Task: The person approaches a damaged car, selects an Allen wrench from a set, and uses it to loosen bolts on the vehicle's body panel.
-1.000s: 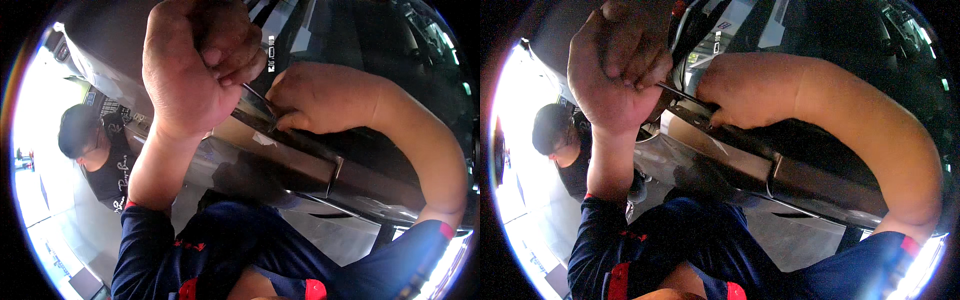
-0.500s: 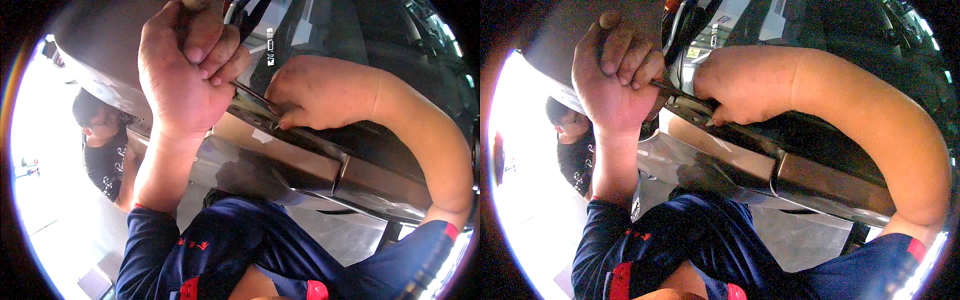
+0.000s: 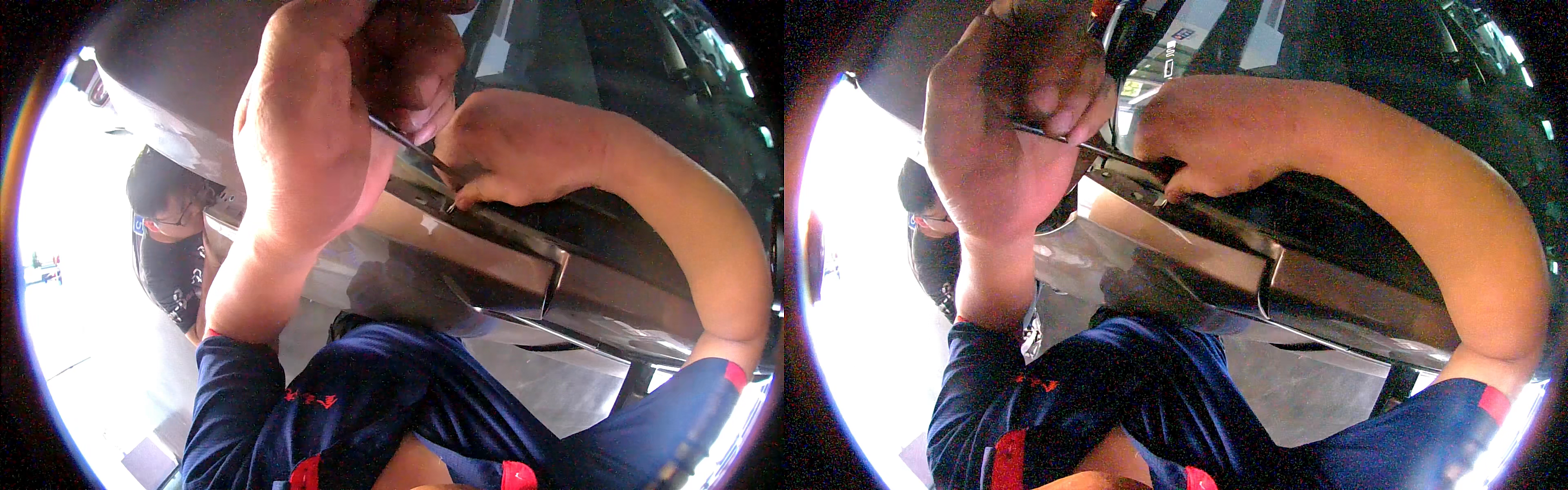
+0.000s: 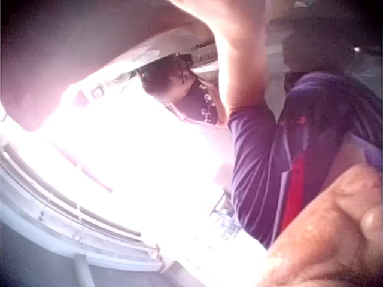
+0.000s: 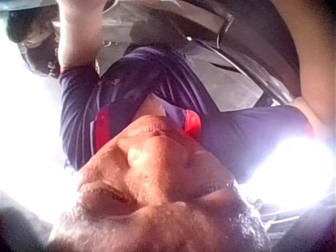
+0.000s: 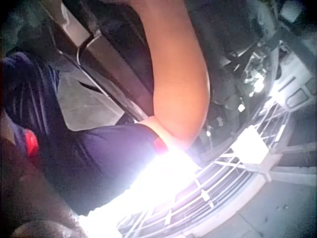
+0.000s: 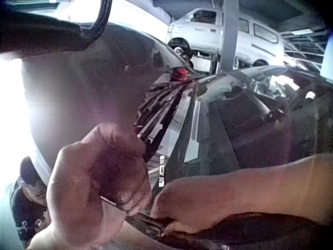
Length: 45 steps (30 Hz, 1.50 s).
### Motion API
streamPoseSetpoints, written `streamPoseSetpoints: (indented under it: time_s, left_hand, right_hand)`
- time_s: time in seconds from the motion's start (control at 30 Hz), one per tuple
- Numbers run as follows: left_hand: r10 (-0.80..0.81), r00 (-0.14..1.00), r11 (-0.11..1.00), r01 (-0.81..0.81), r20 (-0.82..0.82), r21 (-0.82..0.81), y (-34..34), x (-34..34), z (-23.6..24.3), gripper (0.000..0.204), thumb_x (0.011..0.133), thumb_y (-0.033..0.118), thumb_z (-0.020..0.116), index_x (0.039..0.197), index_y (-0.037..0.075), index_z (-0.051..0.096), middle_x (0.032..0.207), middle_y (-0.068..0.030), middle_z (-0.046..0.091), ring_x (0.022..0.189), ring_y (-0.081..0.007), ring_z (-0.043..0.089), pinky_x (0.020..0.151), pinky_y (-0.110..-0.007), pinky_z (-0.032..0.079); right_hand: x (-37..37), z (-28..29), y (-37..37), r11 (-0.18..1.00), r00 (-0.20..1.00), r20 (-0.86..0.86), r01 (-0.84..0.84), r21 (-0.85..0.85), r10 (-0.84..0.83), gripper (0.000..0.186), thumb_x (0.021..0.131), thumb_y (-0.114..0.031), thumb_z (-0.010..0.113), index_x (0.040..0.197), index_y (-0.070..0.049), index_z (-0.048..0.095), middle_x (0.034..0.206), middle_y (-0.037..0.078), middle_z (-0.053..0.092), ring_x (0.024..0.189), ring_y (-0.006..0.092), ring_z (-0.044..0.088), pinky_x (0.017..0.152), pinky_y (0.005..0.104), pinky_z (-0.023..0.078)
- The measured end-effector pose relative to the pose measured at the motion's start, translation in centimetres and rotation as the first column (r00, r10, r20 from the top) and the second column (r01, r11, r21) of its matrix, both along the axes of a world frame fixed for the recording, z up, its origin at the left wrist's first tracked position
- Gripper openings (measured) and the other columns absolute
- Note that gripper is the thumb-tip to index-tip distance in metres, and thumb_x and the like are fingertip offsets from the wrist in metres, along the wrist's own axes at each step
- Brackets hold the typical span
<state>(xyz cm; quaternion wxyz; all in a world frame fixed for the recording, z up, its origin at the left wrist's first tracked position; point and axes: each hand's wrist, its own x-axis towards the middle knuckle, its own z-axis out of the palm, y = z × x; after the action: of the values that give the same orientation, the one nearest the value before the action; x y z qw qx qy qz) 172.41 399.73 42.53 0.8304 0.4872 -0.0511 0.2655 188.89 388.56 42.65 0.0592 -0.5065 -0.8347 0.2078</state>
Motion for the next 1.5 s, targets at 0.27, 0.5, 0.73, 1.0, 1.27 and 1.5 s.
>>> streamPoseSetpoints:
  time_s: [0.27, 0.5, 0.73, 1.0, 1.27, 1.5]
  left_hand:
    - [-0.344, 0.899, 0.937, 0.349, 0.271, 0.03, 1.4, 1.2, -2.3, 0.04, 0.11, 0.039, 0.039, 0.103, 0.005, 0.059, 0.065, -0.007, 0.047, 0.055, -0.017, 0.042, 0.052, -0.031, 0.034]
    - [-0.066, 0.997, 0.956, 0.072, -0.029, 0.284, 1.8, 0.0, 0.3, 0.028, 0.108, 0.027, 0.047, 0.102, 0.004, 0.061, 0.069, -0.0099, 0.056, 0.057, -0.0178, 0.049, 0.053, -0.032, 0.042]
    - [0.77, 0.555, -0.011, -0.483, 0.315, 0.876, 2.7, -5.3, -0.8, 0.025, 0.101, 0.007, 0.048, 0.119, -0.001, 0.064, 0.115, -0.0153, 0.067, 0.086, -0.0262, 0.068, 0.079, -0.037, 0.057]
    - [0.661, 0.745, 0.272, -0.128, -0.089, 0.954, 2.2, -12.8, -12.8, 0.039, 0.095, 0.031, 0.059, 0.11, -0.004, 0.062, 0.101, -0.0227, 0.062, 0.097, -0.0469, 0.059, 0.088, -0.049, 0.049]
    - [0.323, 0.769, 0.729, 0.17, -0.551, 0.664, 4.3, -9.4, -12.3, 0.032, 0.104, 0.025, 0.052, 0.102, -0.002, 0.068, 0.079, -0.0081, 0.058, 0.075, -0.0125, 0.051, 0.071, -0.035, 0.045]
    - [0.227, 0.868, 0.656, 0.199, -0.442, 0.728, 5.7, -9.0, -17.8, 0.037, 0.099, 0.035, 0.063, 0.096, -0.002, 0.064, 0.074, -0.0138, 0.065, 0.073, -0.0225, 0.062, 0.07, -0.038, 0.048]
  right_hand:
    - [0.9, -1.9, 0.4, 0.998, 0.993, -0.115, -0.022, 0.06, 0.029, 0.032, 0.08, -0.024, 0.078, 0.089, 0.005, 0.068, 0.089, 0.028, 0.068, 0.093, 0.0463, 0.067, 0.085, 0.0515, 0.053]
    - [-1.0, 1.0, 0.2, 0.972, 0.987, -0.011, 0.157, -0.177, -0.161, 0.036, 0.093, -0.031, 0.066, 0.094, 0.005, 0.068, 0.093, 0.03, 0.069, 0.094, 0.0474, 0.067, 0.086, 0.0514, 0.052]
    - [0.1, 2.7, 1.2, 0.91, 0.932, -0.108, 0.304, -0.283, -0.345, 0.048, 0.107, -0.042, 0.047, 0.103, 0.002, 0.066, 0.09, 0.019, 0.071, 0.09, 0.0354, 0.068, 0.085, 0.0459, 0.052]
    - [2.8, 6.2, 2.2, 0.831, 0.831, -0.275, 0.338, -0.441, -0.484, 0.029, 0.109, -0.032, 0.053, 0.1, -0.006, 0.062, 0.089, -0.002, 0.061, 0.079, 0.0084, 0.06, 0.073, 0.0267, 0.05]
    - [-0.7, 10.8, -2.0, 0.671, 0.644, -0.241, 0.588, -0.451, -0.726, 0.05, 0.106, -0.046, 0.055, 0.08, -0.005, 0.065, 0.072, 0.002, 0.067, 0.063, 0.0107, 0.064, 0.061, 0.0274, 0.053]
    - [-12.0, 2.4, -2.3, 0.983, 0.967, -0.211, 0.116, -0.141, -0.144, 0.033, 0.099, -0.026, 0.06, 0.093, 0.004, 0.071, 0.099, 0.016, 0.07, 0.097, 0.03, 0.068, 0.089, 0.0403, 0.054]
